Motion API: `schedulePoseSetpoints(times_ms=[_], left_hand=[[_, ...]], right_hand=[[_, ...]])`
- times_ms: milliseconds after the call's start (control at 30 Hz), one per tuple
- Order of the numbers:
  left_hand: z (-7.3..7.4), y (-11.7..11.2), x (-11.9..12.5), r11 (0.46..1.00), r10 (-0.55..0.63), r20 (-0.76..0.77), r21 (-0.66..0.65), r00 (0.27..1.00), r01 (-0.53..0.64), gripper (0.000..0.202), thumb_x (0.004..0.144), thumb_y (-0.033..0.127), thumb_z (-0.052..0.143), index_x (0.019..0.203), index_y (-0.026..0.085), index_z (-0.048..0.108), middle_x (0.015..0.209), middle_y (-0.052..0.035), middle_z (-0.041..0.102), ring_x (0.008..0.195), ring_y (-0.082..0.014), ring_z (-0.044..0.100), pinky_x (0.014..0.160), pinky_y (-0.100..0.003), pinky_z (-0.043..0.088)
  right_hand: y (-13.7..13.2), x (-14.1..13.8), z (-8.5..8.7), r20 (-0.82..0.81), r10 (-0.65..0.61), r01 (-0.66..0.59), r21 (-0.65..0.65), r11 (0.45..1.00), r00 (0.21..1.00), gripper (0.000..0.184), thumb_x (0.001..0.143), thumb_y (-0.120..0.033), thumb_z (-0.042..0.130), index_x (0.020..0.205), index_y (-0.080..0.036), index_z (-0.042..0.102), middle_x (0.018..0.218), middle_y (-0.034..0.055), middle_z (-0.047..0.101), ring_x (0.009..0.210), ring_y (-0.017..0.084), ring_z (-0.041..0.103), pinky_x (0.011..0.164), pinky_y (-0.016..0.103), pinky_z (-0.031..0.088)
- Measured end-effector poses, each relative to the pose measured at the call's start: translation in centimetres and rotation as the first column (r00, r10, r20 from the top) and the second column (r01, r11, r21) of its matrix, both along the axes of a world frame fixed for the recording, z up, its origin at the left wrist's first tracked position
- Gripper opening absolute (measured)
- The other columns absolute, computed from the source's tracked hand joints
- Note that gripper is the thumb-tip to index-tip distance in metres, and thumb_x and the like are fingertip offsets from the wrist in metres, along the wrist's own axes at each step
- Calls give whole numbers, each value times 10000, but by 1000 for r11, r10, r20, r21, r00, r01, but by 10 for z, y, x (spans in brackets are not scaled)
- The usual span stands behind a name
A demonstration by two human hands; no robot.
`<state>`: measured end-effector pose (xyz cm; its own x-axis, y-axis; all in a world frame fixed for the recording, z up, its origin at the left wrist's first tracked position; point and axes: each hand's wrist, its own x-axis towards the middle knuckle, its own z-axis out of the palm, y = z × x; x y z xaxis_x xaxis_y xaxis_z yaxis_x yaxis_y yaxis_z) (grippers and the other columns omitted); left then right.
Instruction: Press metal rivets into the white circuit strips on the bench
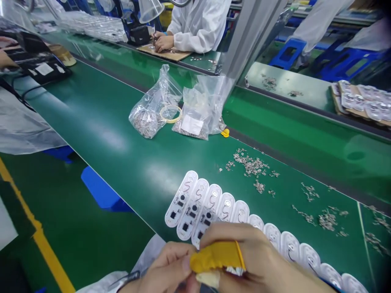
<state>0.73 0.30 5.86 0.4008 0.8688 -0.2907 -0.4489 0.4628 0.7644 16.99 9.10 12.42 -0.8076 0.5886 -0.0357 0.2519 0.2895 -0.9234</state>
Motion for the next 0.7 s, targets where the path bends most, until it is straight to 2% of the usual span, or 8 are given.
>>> schedulePoseSetpoints(times_ms=[67,100,133,200,267,300,467,700], left_hand=[[1,4,-9,995,47,-184,100,982,-29,530,938,573,362,686,188,625,466,29,441,395,-75,378,394,-171,338],[0,6,-14,972,113,-322,230,940,-37,517,968,514,329,707,190,635,511,7,523,450,-93,468,440,-188,406],[-3,8,-19,922,219,-483,387,848,-17,467,986,445,331,756,193,651,610,-19,614,562,-120,560,526,-218,476],[-12,11,-29,746,490,-691,647,532,154,274,975,284,407,948,199,666,920,-55,703,898,-190,629,752,-307,537],[-25,14,-37,604,650,-711,698,268,385,259,937,161,459,1141,196,614,1156,-56,658,1150,-235,544,904,-385,512],[-31,14,-40,572,678,-708,675,195,466,308,930,126,455,1202,191,582,1230,-50,623,1217,-238,498,946,-406,495],[-49,13,-43,541,689,-713,625,129,563,381,933,61,396,1277,169,521,1319,-25,561,1291,-216,434,981,-417,486],[-49,13,-43,528,698,-706,622,122,578,385,930,51,386,1271,160,529,1336,-23,547,1307,-220,420,988,-412,482]], right_hand=[[18,-16,-9,-19,16,-16,-33,999,1000,130,830,-118,599,850,-207,691,785,1,645,641,110,581,581,216,487],[27,-24,-16,-13,-20,20,-41,999,1000,117,821,-120,601,823,-194,691,754,-3,636,608,104,547,546,216,455],[36,-30,-25,5,-73,73,-40,997,997,108,807,-118,607,799,-185,692,729,-7,629,587,100,518,525,218,425],[52,-40,-43,96,-181,183,-19,983,979,118,773,-95,609,767,-177,693,738,-2,635,595,103,510,534,224,403],[61,-47,-59,195,-220,223,5,975,956,131,758,-85,603,757,-177,696,787,12,651,648,119,544,588,239,423],[64,-49,-64,229,-225,228,16,974,947,134,758,-90,600,754,-180,698,801,16,655,667,126,556,605,246,429],[65,-51,-73,270,-226,231,16,973,936,133,768,-124,595,750,-199,704,829,12,664,692,134,583,610,246,433],[67,-53,-72,331,-212,218,18,976,920,139,765,-139,593,760,-210,712,823,2,664,666,129,570,594,247,419]])
